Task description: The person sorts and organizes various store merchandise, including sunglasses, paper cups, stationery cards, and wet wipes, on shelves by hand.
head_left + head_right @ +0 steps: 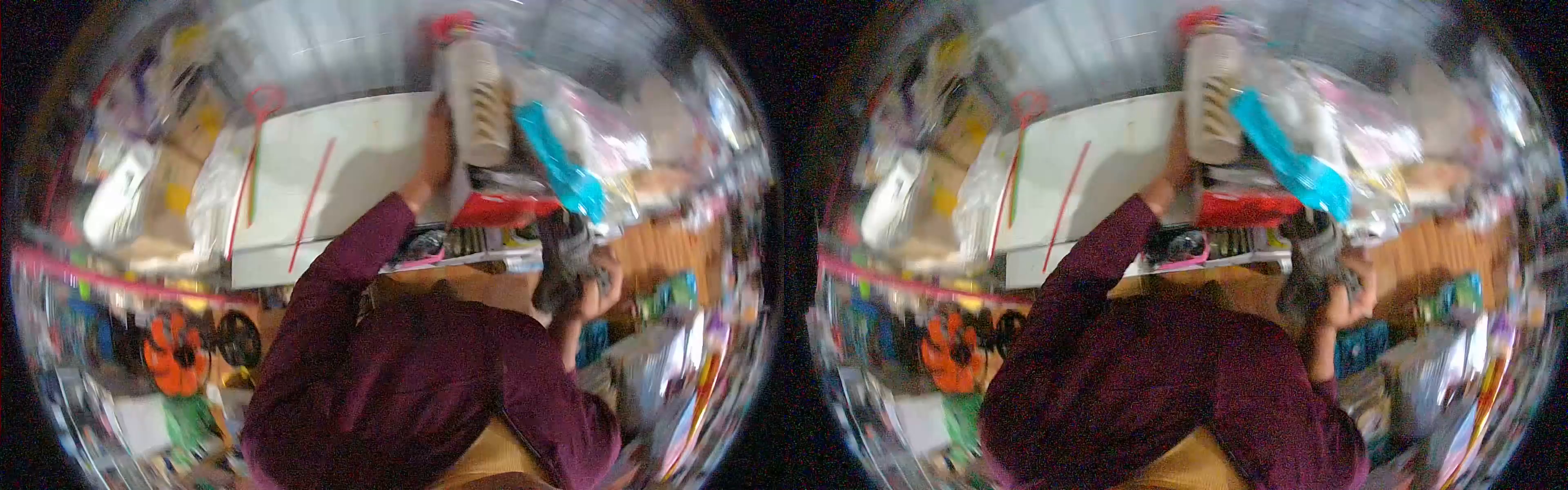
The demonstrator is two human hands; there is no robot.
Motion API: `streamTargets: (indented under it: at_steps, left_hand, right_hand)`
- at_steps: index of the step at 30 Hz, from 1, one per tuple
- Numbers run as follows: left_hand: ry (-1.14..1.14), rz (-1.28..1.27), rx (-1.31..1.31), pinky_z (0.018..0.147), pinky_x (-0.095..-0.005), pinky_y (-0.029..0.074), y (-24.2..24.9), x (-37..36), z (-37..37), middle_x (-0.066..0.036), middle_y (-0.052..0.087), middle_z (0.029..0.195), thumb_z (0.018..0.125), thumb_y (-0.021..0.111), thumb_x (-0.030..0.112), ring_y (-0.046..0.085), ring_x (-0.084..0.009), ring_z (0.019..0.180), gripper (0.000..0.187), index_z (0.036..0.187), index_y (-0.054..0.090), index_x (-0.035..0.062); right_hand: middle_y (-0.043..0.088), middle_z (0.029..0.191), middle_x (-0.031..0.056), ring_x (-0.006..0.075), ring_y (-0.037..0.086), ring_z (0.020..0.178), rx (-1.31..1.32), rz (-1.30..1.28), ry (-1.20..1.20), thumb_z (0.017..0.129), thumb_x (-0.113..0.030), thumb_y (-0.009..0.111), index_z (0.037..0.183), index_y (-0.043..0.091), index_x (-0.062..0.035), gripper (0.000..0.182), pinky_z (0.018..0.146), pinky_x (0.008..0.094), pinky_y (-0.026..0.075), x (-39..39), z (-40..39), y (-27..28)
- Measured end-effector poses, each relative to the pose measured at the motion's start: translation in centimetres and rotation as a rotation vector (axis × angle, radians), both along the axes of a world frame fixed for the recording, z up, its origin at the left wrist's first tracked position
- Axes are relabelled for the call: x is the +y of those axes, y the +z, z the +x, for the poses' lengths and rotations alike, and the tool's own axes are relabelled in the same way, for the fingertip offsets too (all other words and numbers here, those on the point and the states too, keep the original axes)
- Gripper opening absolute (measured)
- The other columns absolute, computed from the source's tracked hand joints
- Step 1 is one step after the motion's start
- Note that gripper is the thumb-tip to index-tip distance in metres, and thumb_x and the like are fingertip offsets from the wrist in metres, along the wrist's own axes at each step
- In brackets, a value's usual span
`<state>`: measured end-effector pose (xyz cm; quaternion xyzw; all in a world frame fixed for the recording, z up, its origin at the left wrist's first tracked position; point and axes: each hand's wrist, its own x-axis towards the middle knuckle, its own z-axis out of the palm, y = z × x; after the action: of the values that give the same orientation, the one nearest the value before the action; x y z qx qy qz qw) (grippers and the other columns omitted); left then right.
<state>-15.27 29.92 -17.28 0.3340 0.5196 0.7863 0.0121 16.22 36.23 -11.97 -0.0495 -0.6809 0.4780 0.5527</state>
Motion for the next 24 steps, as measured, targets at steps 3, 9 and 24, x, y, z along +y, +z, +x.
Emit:
streamTargets:
  at_steps: [3,9,24]
  left_hand:
    - [0.193,-0.325,0.218,0.106,-0.0368,0.024,0.5,-2.6,-0.6,-0.023,0.033,0.137,0.096,0.032,0.021,0.033,-0.0335,0.126,0.046,0.135,0.030,-0.0037]
    - [0.370,-0.546,0.184,0.096,-0.0436,0.035,3.9,-8.0,2.0,-0.024,0.047,0.120,0.085,0.054,0.025,0.042,-0.0399,0.113,0.039,0.116,0.051,0.0018]
    - [1.233,-1.749,0.282,0.093,-0.0505,0.036,4.0,-29.3,-0.6,-0.019,0.047,0.117,0.073,0.066,0.028,0.043,-0.0357,0.113,0.053,0.115,0.049,0.0020]
  right_hand:
    - [0.061,0.088,0.0160,0.0258,0.056,0.088,-0.235,-0.163,0.432,0.067,-0.016,0.067,0.084,0.059,0.0041,0.029,0.083,0.0385,0.044,1.0,0.4,-1.3]
    - [0.060,0.085,0.0140,0.0251,0.056,0.084,-0.387,-0.277,0.888,0.054,-0.006,0.055,0.086,0.060,0.0023,0.033,0.078,0.0335,0.043,-2.2,-5.2,-0.9]
    - [0.061,0.089,0.0103,0.0218,0.057,0.089,-0.707,-0.079,1.081,0.064,-0.004,0.059,0.089,0.058,0.0019,0.026,0.082,0.0307,0.043,-0.8,-7.2,-1.2]
